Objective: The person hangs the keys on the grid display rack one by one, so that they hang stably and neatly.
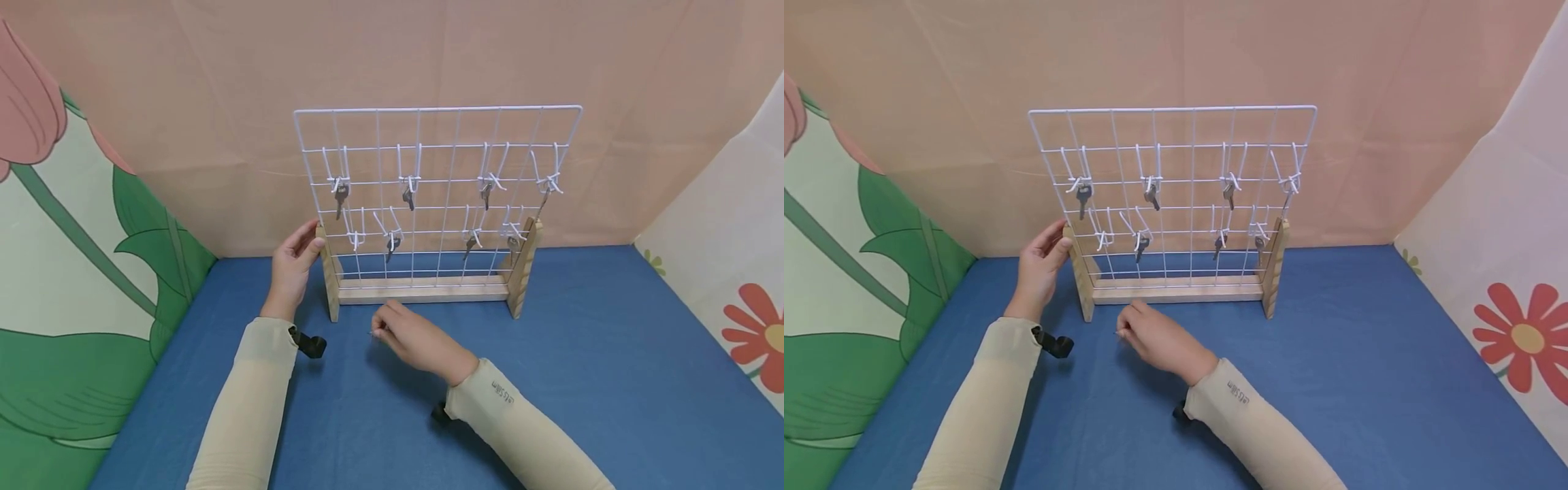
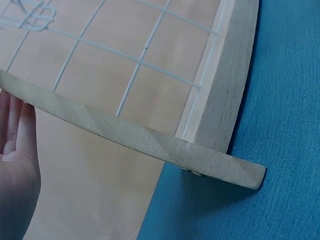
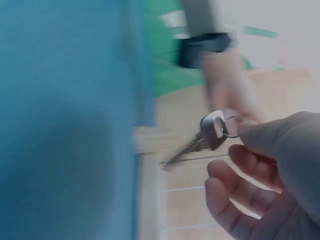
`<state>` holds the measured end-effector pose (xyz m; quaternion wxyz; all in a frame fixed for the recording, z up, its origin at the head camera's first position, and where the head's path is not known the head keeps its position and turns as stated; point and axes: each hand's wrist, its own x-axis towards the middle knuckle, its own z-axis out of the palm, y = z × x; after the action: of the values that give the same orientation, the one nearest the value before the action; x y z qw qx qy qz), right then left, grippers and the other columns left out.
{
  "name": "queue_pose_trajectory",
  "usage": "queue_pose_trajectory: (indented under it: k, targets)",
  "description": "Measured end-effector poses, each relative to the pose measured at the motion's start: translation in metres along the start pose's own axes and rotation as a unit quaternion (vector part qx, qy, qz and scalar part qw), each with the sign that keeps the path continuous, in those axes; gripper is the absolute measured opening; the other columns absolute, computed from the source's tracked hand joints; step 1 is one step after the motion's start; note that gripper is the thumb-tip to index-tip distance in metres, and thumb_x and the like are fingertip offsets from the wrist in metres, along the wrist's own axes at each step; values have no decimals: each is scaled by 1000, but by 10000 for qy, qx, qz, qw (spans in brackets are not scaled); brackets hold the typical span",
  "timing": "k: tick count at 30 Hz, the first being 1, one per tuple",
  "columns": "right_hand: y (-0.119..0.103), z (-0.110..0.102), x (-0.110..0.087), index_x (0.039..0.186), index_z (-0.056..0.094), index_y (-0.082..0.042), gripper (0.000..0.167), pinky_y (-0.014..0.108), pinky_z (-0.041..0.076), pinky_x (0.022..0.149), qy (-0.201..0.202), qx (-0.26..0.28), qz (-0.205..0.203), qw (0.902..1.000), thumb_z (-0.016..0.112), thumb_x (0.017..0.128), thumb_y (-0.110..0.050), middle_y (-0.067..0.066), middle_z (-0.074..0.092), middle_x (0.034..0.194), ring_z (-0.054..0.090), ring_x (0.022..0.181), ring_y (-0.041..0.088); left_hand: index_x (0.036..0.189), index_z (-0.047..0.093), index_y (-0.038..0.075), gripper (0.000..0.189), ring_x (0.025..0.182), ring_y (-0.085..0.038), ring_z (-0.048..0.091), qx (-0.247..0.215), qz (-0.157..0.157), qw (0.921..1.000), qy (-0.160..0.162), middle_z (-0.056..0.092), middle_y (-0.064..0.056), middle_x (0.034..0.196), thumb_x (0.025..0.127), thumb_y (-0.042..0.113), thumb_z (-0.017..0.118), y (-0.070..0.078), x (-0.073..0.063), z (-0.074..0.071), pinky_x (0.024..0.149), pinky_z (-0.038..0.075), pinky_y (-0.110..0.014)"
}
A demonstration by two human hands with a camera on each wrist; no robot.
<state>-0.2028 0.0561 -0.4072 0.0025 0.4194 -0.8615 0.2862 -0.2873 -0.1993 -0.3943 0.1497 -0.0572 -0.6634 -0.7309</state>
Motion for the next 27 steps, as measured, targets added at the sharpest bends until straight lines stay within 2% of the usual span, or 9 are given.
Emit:
queue_pose_trajectory:
  k: [5,7,9,13,15,17,20,24,27]
  targets:
    - [-12,-20,14,104,56,-8,4,28,51,74,1065,921,-48,9900,56,105,-12,2,52,99,51,85,14,146,54,7,50,132,-21,53,-27,-7,10000,-26,52,-12,148,99,18,65,0,0,0,105,47,-25]
    - [-16,-22,21,105,58,-7,5,28,52,72,1439,1379,120,9799,56,105,-12,4,54,98,53,84,16,146,54,7,50,131,-22,53,-47,-6,10000,-4,52,-13,148,99,17,65,0,0,1,105,47,-25]
    - [-20,-21,29,105,58,-6,5,27,53,69,1745,2041,377,9625,56,105,-11,6,55,96,56,81,21,146,54,7,50,131,-22,53,-50,-8,10000,19,53,-13,148,99,17,65,0,0,1,105,47,-25]
    - [-26,-15,46,108,58,0,9,27,51,60,2257,3332,792,9120,55,105,-8,11,57,85,56,69,28,146,54,6,50,130,-22,54,-1,27,10000,36,53,-13,147,99,17,65,1,-1,2,105,47,-25]
    - [-28,-12,53,110,58,3,12,25,52,59,2434,3821,914,8868,55,105,-8,12,57,81,56,66,25,146,54,6,50,130,-22,54,-2,52,10000,34,53,-14,147,99,17,65,1,-1,2,105,48,-25]
    - [-29,-10,60,111,57,6,14,23,52,60,2560,4260,997,8620,54,105,-7,11,57,83,55,66,19,146,54,5,50,130,-22,55,27,92,9999,42,53,-14,147,99,17,65,0,-1,2,104,48,-25]
    - [-31,-7,67,112,57,5,15,19,52,62,2653,4990,1123,8173,53,106,-8,10,57,91,54,69,13,145,54,4,49,129,-22,56,-2,148,9999,53,54,-15,146,99,16,65,0,-1,3,104,48,-25]
    - [-33,-4,73,108,56,0,11,18,50,64,2729,5807,1189,7577,51,107,-10,9,57,95,53,71,12,145,54,4,50,128,-21,56,-48,179,9998,52,54,-16,146,98,17,66,-1,-1,2,103,49,-24]
    - [-32,-2,78,107,56,-3,10,19,49,65,2731,6154,1245,7288,50,108,-11,7,57,96,53,72,12,145,54,4,50,128,-21,56,-111,176,9998,47,53,-17,147,98,17,66,-2,0,1,103,49,-24]
